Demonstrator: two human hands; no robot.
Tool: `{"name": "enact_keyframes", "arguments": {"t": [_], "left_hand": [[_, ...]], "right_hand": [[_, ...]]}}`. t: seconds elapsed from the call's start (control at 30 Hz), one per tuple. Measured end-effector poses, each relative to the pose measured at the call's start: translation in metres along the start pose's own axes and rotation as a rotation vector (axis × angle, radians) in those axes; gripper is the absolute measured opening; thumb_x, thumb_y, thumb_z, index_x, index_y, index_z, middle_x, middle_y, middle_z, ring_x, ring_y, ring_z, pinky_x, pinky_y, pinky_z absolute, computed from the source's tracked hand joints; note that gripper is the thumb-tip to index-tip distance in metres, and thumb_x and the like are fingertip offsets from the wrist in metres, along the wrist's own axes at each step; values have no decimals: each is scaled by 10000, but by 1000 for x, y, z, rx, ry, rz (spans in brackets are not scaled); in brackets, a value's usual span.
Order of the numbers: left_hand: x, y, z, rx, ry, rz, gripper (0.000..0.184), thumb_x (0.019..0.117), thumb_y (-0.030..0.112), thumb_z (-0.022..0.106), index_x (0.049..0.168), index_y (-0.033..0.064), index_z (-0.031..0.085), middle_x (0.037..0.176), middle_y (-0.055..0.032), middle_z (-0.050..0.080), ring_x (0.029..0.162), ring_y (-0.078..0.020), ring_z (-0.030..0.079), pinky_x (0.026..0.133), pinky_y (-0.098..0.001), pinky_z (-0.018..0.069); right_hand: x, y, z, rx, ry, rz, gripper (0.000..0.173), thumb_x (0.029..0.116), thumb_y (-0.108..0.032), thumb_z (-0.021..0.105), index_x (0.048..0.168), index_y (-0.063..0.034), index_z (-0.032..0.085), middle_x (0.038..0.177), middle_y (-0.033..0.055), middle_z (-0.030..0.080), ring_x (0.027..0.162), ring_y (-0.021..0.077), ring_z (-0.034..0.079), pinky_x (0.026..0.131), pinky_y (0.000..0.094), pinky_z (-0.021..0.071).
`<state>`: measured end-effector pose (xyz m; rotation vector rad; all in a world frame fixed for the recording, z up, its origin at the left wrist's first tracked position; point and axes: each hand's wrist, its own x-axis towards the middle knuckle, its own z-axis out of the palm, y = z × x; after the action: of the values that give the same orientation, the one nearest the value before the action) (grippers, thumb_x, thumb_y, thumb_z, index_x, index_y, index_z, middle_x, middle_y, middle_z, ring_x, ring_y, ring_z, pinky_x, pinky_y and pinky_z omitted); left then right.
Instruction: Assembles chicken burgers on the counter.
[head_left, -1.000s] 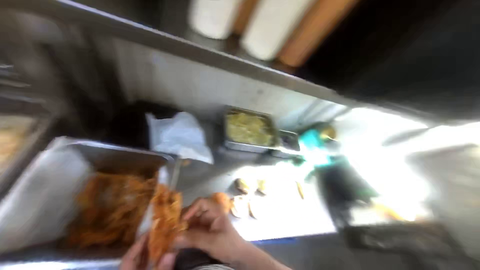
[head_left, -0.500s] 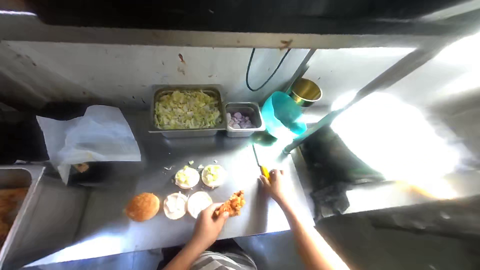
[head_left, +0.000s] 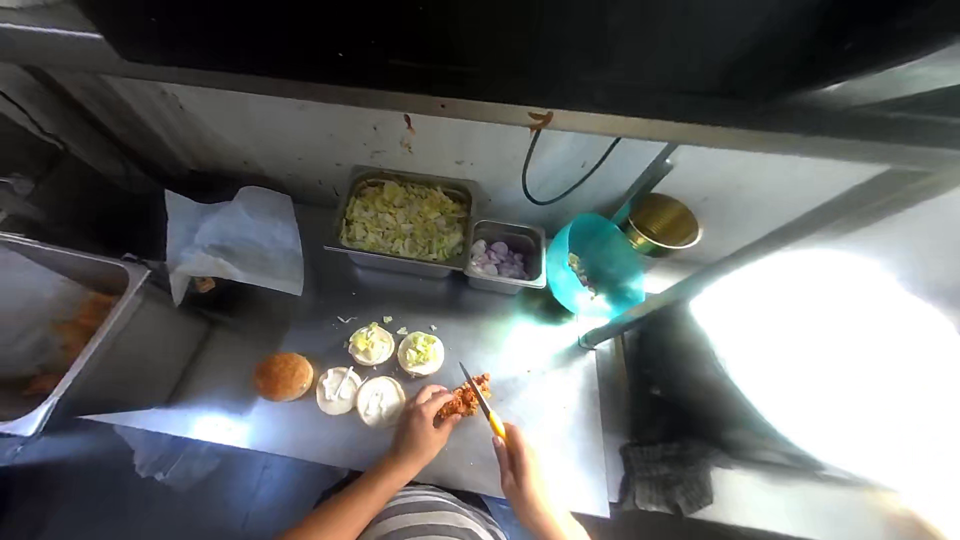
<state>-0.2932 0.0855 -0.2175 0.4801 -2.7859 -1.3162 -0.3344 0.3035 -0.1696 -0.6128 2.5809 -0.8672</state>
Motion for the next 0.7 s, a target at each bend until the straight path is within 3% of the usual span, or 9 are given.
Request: {"name": "enact_keyframes", "arguments": {"t": [0.13,0.37,0.5,0.7], "left_hand": [[2,-4,3,-4,-9,31,320,970,334,671,1233,167,744,1283,-49,682,1164,-146,657,1036,-352,533],[8,3,-4,78,-103,57,324,987,298,621,1255,148,725,1292,-64,675,1166,-165,657,1037,-346,524],[8,5,-3,94,-127,61,326,998,300,606,1268,157,719,1295,-71,668,1147,-172,666,1010,-350,539],[14,10,-4,92,-183,38,335,1020,270,574,1287,121,711,1305,-96,677,1171,-190,667,1039,-350,521]], "right_hand": [[-5,2,22,-161,-28,22,391,1067,-392,394,1208,-122,641,807,42,692,707,240,700,606,464,576],[-6,-6,28,-411,-4,56,343,1044,-350,400,1112,-110,635,785,63,691,679,265,715,559,449,563],[0,-7,26,-450,-146,161,369,1064,-375,345,1174,-123,590,842,73,702,764,279,729,632,457,574],[9,-10,28,-492,-264,248,393,1075,-407,308,1200,-131,559,818,73,704,801,292,739,673,473,579]]}}
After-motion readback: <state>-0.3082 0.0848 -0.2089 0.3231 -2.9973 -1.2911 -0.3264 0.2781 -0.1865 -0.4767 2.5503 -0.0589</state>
